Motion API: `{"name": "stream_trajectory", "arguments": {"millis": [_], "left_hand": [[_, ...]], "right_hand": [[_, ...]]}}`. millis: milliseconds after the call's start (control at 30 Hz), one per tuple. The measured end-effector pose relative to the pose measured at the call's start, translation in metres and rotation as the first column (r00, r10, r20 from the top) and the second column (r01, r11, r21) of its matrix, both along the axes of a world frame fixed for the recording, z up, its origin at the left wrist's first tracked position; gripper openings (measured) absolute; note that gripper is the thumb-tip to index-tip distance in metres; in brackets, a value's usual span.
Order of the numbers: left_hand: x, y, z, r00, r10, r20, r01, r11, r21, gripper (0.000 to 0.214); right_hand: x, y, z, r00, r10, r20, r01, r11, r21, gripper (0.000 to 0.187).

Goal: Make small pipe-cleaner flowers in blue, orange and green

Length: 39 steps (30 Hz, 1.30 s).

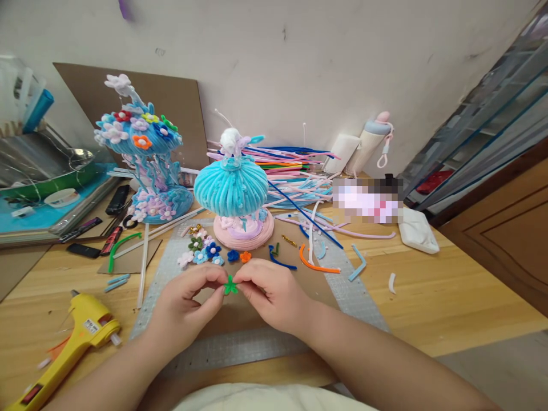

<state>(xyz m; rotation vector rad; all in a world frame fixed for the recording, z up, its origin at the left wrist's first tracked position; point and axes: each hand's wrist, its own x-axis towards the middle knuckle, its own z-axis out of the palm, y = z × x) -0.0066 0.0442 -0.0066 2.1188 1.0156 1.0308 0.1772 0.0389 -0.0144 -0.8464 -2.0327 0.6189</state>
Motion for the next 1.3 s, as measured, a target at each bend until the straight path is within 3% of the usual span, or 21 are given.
{"name": "stream_trajectory", "arguments": {"millis": [167,267,333,400,467,533,700,1033,1300], "left_hand": [[-0.002,0.003,0.004,0.996,-0.083,0.036,0.086,0.993,-0.084,0.013],[0.0,0.003,0.002,0.984,-0.067,0.168,0.114,0.95,-0.29,0.007],[0.002,0.003,-0.001,0.942,0.019,0.335,0.162,0.849,-0.503,0.005],[0.006,0.003,-0.003,0.884,0.12,0.453,0.247,0.703,-0.667,0.014],[0.008,0.003,-0.004,0.856,0.169,0.489,0.307,0.594,-0.744,0.018],[0.009,0.004,-0.005,0.859,0.178,0.479,0.322,0.539,-0.778,0.02],[0.005,0.008,-0.006,0.889,0.167,0.427,0.282,0.536,-0.796,0.028],[-0.001,0.011,-0.004,0.954,0.041,0.298,0.233,0.526,-0.818,0.028],[-0.002,0.012,-0.006,0.963,-0.055,0.263,0.254,0.498,-0.829,0.025]], "right_hand": [[0.004,0.003,0.003,0.997,0.08,0.003,-0.08,0.997,0.012,0.014],[0.004,0.003,0.002,0.999,0.052,0.012,-0.052,0.999,0.018,0.012],[0.002,0.002,-0.002,1.0,-0.01,0.025,0.009,0.999,0.039,0.011],[0.0,0.001,-0.006,0.998,-0.038,0.042,0.035,0.997,0.075,0.012],[-0.002,0.001,-0.01,0.998,-0.034,0.056,0.027,0.993,0.116,0.013],[-0.002,0.001,-0.013,0.996,-0.048,0.073,0.038,0.991,0.131,0.013],[-0.001,0.001,-0.014,0.984,-0.087,0.155,0.068,0.99,0.123,0.008],[0.007,0.004,-0.003,0.903,0.028,0.429,-0.144,0.96,0.24,0.014],[0.008,0.007,-0.003,0.838,0.043,0.544,-0.205,0.949,0.24,0.018]]}}
